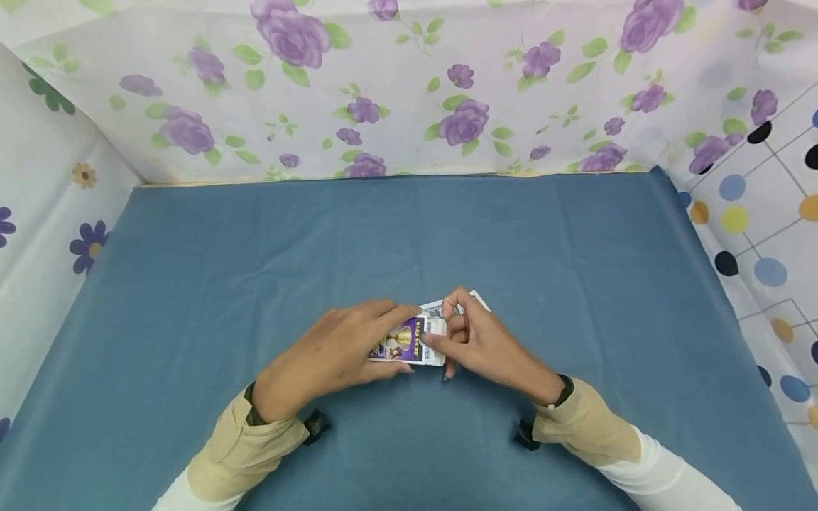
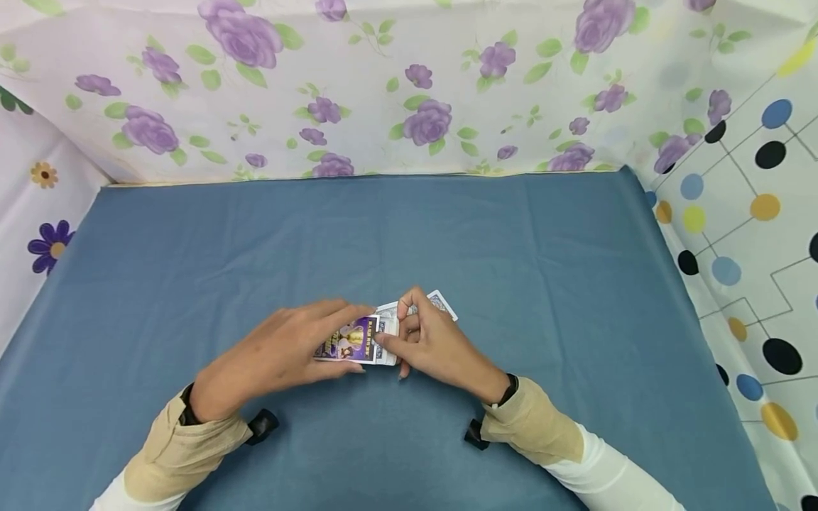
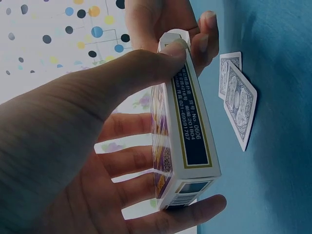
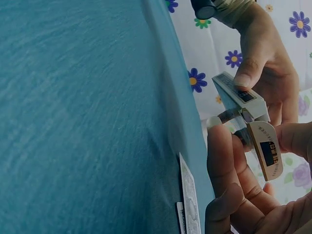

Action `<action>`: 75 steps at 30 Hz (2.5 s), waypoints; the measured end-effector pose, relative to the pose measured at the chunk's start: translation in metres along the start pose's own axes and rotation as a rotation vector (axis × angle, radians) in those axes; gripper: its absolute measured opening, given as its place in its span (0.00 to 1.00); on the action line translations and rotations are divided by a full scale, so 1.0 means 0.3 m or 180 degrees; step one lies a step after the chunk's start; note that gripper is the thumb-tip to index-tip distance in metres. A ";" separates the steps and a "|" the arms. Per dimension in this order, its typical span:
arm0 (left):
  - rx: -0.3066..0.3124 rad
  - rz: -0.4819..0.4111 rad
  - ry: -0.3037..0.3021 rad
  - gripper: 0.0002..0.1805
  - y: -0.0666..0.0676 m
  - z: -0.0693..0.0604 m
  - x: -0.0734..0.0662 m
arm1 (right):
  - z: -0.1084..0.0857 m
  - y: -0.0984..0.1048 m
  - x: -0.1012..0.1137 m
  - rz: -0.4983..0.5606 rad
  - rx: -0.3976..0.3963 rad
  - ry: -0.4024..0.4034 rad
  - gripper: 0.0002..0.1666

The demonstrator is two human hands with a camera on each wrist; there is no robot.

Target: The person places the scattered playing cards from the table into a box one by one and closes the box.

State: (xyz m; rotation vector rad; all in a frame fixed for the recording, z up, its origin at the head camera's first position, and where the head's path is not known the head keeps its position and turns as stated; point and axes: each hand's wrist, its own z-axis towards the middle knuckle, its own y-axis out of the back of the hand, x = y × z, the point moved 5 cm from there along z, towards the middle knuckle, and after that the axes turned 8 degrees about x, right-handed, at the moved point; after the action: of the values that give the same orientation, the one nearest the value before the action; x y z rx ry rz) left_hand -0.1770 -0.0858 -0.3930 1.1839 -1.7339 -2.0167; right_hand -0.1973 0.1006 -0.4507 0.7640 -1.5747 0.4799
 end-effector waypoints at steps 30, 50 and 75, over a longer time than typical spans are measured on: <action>-0.0055 -0.0148 0.0178 0.38 0.053 -0.025 0.051 | 0.014 0.124 0.009 -0.0066 0.0035 0.0210 0.19; -0.0113 -0.0168 0.0230 0.38 0.064 -0.033 0.063 | 0.028 0.184 -0.071 -0.1004 -0.0045 -0.0292 0.27; -0.0176 -0.0177 0.0300 0.39 0.086 -0.037 0.084 | 0.029 0.187 -0.088 -0.1188 -0.0052 -0.0344 0.30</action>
State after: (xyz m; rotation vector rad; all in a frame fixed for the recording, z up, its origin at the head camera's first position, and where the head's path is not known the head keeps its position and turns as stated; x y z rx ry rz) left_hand -0.1938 -0.1169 -0.3797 1.3006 -1.6080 -1.9920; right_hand -0.2426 0.1387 -0.4709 1.0589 -1.4876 0.1545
